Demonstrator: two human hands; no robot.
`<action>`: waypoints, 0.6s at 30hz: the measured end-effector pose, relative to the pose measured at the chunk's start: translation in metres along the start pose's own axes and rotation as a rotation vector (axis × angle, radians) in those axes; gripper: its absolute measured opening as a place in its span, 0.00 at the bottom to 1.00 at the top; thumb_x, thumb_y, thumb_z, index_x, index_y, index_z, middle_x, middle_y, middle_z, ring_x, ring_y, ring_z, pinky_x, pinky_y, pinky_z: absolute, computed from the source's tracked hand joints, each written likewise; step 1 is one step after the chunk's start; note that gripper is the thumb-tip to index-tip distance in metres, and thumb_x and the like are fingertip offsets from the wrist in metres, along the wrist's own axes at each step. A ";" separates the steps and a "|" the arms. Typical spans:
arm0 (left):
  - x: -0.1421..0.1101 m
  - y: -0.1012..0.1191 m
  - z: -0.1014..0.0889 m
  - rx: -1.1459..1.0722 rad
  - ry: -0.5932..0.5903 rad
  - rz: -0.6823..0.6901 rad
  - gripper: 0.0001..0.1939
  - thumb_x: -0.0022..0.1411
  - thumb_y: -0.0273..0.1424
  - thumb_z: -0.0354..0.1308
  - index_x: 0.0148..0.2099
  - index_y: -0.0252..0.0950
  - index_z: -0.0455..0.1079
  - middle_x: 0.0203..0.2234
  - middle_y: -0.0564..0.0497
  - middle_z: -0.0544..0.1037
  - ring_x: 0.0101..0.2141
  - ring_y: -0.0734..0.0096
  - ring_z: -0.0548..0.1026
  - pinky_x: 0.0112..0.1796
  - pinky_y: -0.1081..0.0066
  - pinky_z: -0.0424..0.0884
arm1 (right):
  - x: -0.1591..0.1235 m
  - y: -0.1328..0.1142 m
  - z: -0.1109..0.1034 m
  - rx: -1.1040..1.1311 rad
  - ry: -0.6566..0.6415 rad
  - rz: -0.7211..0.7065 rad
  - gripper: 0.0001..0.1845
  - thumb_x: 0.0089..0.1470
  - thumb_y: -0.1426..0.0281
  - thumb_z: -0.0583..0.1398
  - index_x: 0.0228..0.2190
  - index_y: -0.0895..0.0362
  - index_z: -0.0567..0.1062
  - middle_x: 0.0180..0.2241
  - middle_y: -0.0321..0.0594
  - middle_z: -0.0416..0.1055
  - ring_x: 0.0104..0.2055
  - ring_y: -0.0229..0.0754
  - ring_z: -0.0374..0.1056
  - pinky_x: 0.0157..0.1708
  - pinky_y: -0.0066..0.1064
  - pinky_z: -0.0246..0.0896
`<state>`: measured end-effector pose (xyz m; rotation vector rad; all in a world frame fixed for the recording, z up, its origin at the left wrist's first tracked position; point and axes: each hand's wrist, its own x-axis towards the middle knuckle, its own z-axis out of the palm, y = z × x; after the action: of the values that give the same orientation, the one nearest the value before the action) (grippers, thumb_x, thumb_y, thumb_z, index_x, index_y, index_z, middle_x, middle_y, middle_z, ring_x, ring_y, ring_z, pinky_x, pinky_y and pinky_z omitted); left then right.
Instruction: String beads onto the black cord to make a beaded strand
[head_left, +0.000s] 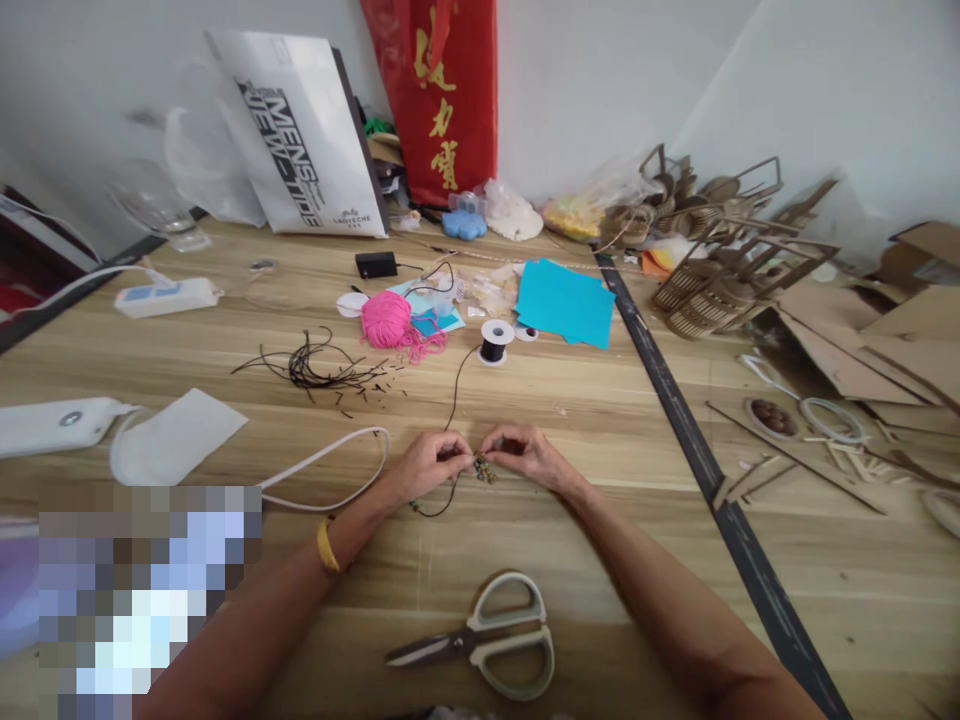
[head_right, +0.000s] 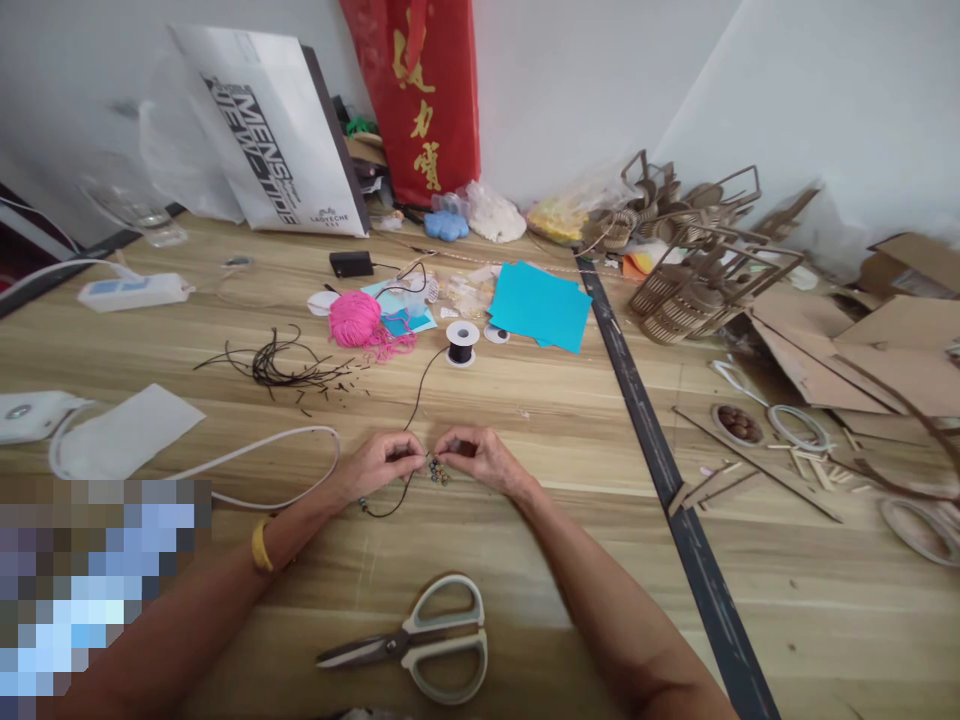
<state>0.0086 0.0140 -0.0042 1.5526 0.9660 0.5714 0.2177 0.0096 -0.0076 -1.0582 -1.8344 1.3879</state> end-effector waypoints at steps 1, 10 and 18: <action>0.000 0.000 0.000 -0.024 -0.011 -0.014 0.06 0.55 0.30 0.57 0.30 0.31 0.69 0.23 0.50 0.75 0.22 0.77 0.69 0.25 0.77 0.65 | 0.000 0.000 0.000 0.002 0.001 -0.001 0.15 0.53 0.61 0.61 0.31 0.62 0.75 0.22 0.35 0.67 0.22 0.31 0.57 0.22 0.22 0.50; -0.001 0.000 0.000 -0.013 -0.009 -0.025 0.07 0.54 0.31 0.57 0.31 0.30 0.70 0.19 0.53 0.71 0.21 0.77 0.66 0.24 0.77 0.63 | 0.000 0.001 0.000 -0.010 0.007 -0.006 0.14 0.52 0.61 0.62 0.31 0.62 0.75 0.23 0.36 0.68 0.23 0.31 0.57 0.23 0.23 0.52; -0.001 0.002 -0.001 0.028 -0.020 0.005 0.09 0.57 0.33 0.53 0.30 0.32 0.66 0.18 0.57 0.65 0.20 0.79 0.64 0.23 0.78 0.60 | 0.000 0.003 0.000 -0.022 0.009 -0.005 0.14 0.52 0.61 0.61 0.32 0.62 0.75 0.23 0.36 0.67 0.23 0.31 0.56 0.22 0.22 0.51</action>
<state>0.0078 0.0138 -0.0017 1.5829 0.9584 0.5469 0.2183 0.0100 -0.0108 -1.0689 -1.8484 1.3611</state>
